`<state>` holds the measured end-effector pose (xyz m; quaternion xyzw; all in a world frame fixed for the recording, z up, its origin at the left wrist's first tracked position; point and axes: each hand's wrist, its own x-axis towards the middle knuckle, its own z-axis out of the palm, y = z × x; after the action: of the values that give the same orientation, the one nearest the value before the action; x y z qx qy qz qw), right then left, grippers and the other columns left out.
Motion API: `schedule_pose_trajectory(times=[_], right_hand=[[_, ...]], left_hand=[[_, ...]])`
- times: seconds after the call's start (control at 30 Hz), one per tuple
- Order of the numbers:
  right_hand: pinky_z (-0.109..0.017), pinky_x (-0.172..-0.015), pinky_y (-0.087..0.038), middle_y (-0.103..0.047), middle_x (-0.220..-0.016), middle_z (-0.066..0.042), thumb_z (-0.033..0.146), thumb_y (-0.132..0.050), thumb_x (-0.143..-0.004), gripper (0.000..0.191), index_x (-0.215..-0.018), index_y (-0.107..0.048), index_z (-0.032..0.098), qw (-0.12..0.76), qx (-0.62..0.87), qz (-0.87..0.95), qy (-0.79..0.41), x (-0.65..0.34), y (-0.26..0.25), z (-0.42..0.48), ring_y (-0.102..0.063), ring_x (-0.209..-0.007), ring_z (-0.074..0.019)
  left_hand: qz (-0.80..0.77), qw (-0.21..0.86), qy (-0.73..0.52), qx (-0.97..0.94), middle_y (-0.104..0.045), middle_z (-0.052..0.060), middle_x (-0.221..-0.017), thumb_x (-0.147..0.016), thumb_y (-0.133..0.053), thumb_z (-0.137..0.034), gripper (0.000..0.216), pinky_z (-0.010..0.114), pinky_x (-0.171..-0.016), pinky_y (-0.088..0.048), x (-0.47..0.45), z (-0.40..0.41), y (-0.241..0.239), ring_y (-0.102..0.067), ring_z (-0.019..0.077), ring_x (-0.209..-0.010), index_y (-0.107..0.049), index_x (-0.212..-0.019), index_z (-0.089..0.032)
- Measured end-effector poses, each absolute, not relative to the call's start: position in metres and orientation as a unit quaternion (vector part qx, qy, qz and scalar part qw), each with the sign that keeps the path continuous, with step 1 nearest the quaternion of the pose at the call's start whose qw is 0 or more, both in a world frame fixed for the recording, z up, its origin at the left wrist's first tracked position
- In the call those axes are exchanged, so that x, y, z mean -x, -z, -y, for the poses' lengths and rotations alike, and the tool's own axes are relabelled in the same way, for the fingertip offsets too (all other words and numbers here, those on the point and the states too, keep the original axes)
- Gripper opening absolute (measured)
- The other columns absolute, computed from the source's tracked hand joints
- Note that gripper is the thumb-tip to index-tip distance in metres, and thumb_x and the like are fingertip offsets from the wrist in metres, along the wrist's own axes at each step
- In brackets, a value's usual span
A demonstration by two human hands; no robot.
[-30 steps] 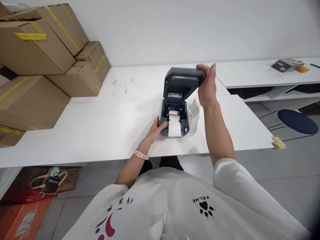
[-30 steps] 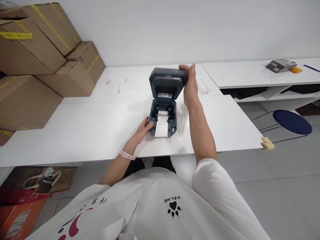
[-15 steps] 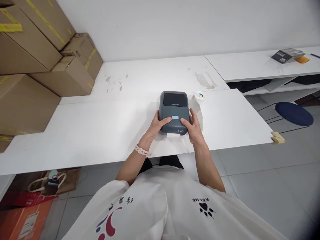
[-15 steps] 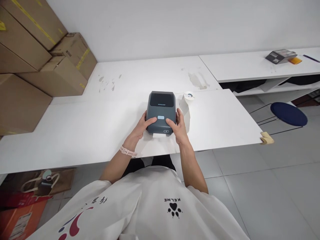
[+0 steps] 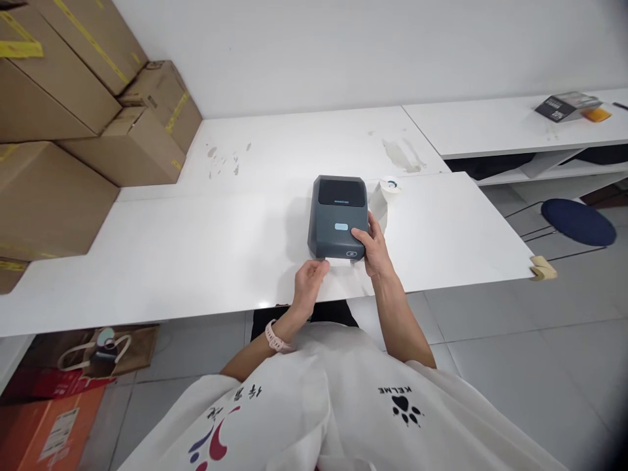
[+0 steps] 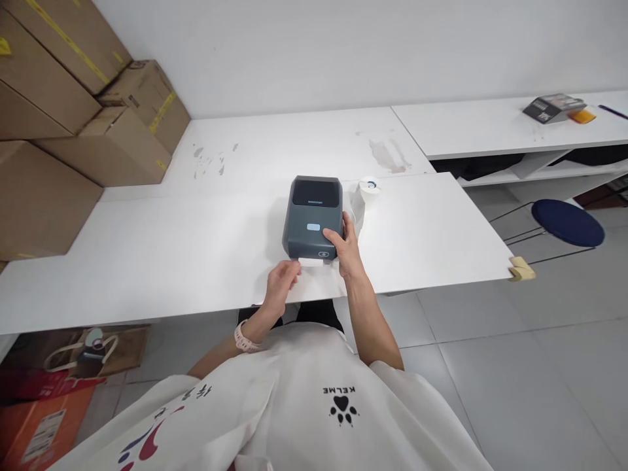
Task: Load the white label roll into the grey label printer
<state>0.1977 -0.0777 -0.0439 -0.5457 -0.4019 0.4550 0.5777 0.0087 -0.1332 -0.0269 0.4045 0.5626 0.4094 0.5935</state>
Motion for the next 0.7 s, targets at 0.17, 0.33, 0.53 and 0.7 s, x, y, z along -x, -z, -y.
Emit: schedule_pose_trajectory(times=[0.17, 0.33, 0.53, 0.7], right_hand=[[-0.053, -0.120, -0.045, -0.041, -0.165, -0.011, 0.046, -0.072, -0.081, 0.094, -0.162, -0.027, 0.029, 0.564, 0.560, 0.420, -0.438, -0.199, 0.039, 0.071, -0.048, -0.148, -0.0290], [-0.053, -0.118, -0.047, -0.044, -0.162, -0.011, 0.041, -0.078, -0.076, 0.102, -0.163, -0.027, 0.030, 0.559, 0.584, 0.453, -0.376, -0.201, 0.032, 0.054, -0.050, -0.144, -0.0300], [-0.052, -0.114, -0.051, -0.045, -0.161, -0.013, 0.044, -0.080, -0.077, 0.108, -0.166, -0.019, 0.031, 0.517, 0.589, 0.508, -0.358, -0.203, 0.022, 0.051, -0.055, -0.140, -0.0312], [-0.057, -0.124, -0.038, -0.041, -0.166, -0.010, 0.059, -0.080, -0.079, 0.100, -0.162, -0.032, 0.033, 0.530, 0.595, 0.487, -0.359, -0.202, 0.017, 0.077, -0.040, -0.154, -0.0317]], left_hand=[[-0.479, 0.707, -0.335, -0.398, -0.068, 0.003, -0.068, -0.068, -0.080, -0.052, 0.037, 0.029, -0.056, -0.034, -0.017, 0.121, 0.016, -0.045, 0.0080, -0.052, -0.066, -0.063, -0.018], [-0.475, 0.677, -0.337, -0.450, -0.069, 0.003, -0.070, -0.071, -0.077, -0.053, 0.037, 0.029, -0.055, -0.033, -0.009, 0.121, 0.015, -0.048, 0.0096, -0.054, -0.065, -0.061, -0.019], [-0.549, 0.494, -0.483, -0.471, -0.059, 0.000, -0.063, -0.091, -0.059, -0.054, 0.043, 0.030, -0.066, -0.045, 0.009, 0.120, 0.013, -0.055, 0.0141, -0.065, -0.060, -0.061, -0.022], [-0.529, 0.480, -0.492, -0.499, -0.057, 0.006, -0.154, -0.099, -0.043, -0.060, 0.051, 0.039, -0.118, -0.042, 0.007, 0.098, 0.003, -0.050, 0.0252, -0.145, -0.065, -0.133, -0.028]])
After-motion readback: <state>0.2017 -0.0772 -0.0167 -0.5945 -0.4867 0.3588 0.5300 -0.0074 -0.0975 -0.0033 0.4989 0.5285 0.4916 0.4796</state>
